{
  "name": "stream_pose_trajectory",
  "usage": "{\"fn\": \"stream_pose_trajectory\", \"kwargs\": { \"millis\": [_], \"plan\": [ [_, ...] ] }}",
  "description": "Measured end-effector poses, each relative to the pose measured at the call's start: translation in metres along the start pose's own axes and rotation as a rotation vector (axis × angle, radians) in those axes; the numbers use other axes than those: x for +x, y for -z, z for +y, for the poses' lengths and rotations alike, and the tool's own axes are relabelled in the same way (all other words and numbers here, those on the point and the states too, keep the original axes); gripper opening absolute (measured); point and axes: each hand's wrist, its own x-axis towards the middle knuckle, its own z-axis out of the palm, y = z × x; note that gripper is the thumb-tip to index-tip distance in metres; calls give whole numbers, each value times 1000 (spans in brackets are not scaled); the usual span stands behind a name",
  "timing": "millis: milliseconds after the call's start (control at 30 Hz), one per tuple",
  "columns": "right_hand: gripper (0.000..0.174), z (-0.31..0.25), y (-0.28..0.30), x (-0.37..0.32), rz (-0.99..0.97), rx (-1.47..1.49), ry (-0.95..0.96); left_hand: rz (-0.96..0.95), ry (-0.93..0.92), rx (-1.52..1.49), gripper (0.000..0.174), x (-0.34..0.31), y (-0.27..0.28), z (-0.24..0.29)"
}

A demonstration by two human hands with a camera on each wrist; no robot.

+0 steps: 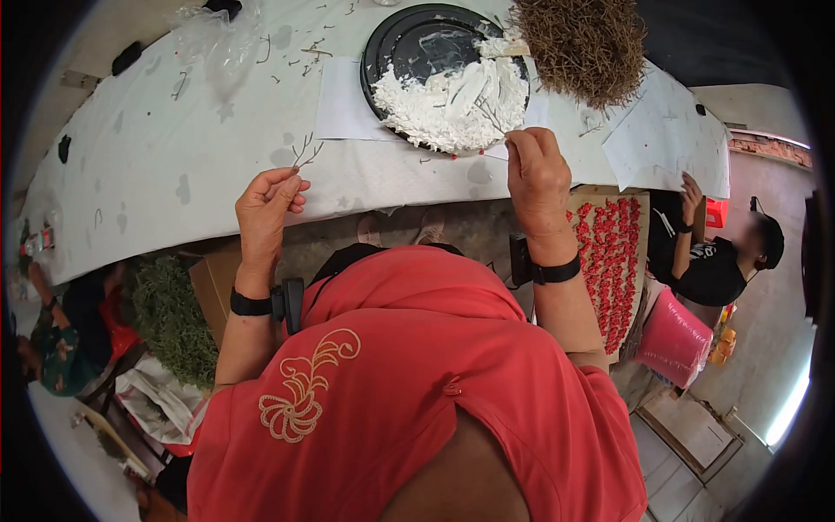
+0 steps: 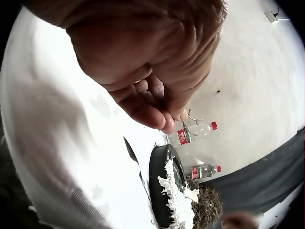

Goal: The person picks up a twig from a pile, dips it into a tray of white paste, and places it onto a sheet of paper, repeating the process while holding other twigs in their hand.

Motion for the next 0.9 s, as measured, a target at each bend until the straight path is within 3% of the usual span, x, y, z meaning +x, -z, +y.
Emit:
{"fn": "stream_pose_trajectory", "kwargs": {
  "millis": [100,200,333,500,633,733,767,867,900],
  "plan": [
    [14,3,-3,-6,-19,-81,54,20,-26,-2,16,3,3,-4],
    [18,6,-14,-14,-261,-144,167,38,-49,7,15,3,4,-6],
    [22,8,-18,-10,-345,-151,209,54,-65,24,16,1,3,-8],
    [22,10,-17,-5,-301,-64,222,60,-71,28,19,-2,3,-9],
    [19,15,-9,-1,-90,41,128,58,-83,20,19,-3,9,-14],
    [13,17,-16,-6,20,729,-509,64,-93,12,18,-2,9,-17],
    [13,22,-21,-10,20,729,-509,74,-99,7,17,-2,9,-18],
    [9,43,-43,-24,-118,878,-880,83,-107,14,16,-2,8,-17],
    [9,45,-46,-27,-117,879,-883,89,-110,24,16,-2,8,-16]
  ]
}}
